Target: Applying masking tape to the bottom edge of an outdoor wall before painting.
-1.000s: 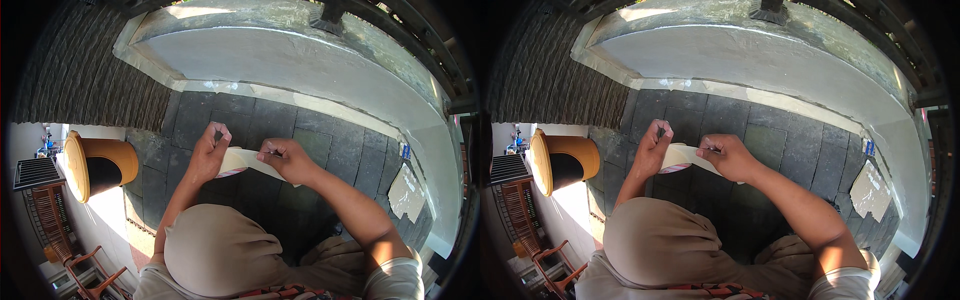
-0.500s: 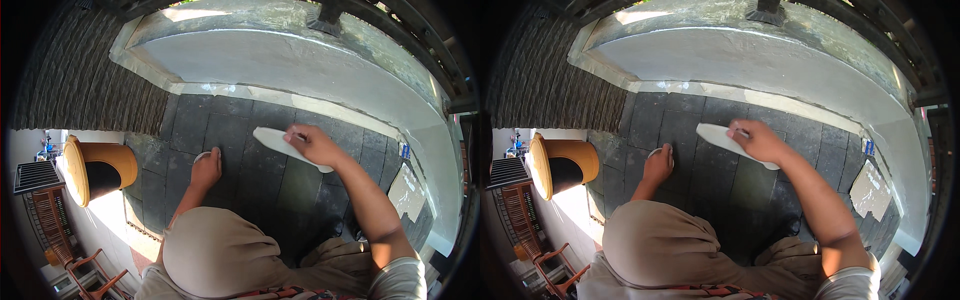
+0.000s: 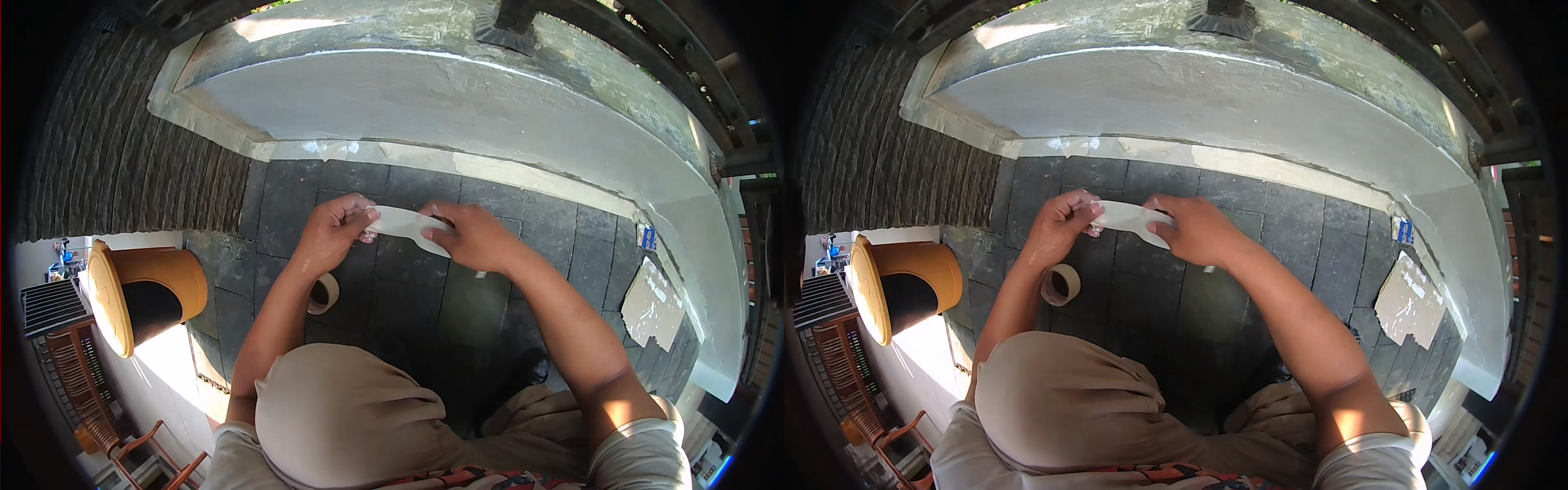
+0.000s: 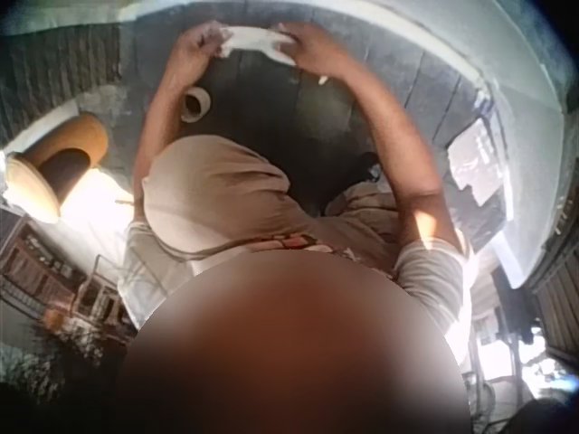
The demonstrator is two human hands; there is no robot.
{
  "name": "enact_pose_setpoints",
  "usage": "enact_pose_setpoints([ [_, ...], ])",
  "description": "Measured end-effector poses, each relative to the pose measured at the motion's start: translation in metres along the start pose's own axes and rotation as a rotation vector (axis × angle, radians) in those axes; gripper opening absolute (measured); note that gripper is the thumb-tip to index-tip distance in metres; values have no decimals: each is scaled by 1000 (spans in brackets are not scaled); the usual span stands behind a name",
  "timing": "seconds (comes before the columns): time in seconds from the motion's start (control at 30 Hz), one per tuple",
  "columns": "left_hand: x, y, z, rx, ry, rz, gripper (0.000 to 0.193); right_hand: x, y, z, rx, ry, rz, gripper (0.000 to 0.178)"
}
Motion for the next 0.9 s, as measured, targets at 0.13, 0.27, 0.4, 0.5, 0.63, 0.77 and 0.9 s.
enact_pose_setpoints([
  [0.13, -25, -4, 2, 72, -53, -179, 13, -2, 3, -35, 222, 217, -26, 25],
  [0.27, -57, -10, 6, 53, -130, -275, 15, -18, 3, -72, 383, -353, 101, 27],
  [0.4, -74, -33, 39, 6, -147, -271, 17, -25, -17, -91, 364, -732, -143, 20],
  [0.5, -80, -56, 49, -59, -124, -321, 17, -18, -39, -108, 325, -744, -260, 19],
  [0.63, -63, -65, 22, -2, -74, -192, 13, 5, -53, -103, 253, -386, -408, 31],
  [0.77, -42, -34, -20, 142, 110, -111, 12, 21, -50, -64, 168, -344, -235, 62],
  [0.9, -41, -14, -32, 130, 375, 5, 14, 34, -54, -43, 183, -548, -118, 77],
])
Point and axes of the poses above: each hand's wrist, its own y-axis away from the middle knuckle, its own x-axis out of the palm, z = x × y, the point moved 1 cm from there along -y, towards the middle knuckle, and after that the axes turned 3 degrees about z, right-handed, at the moved point
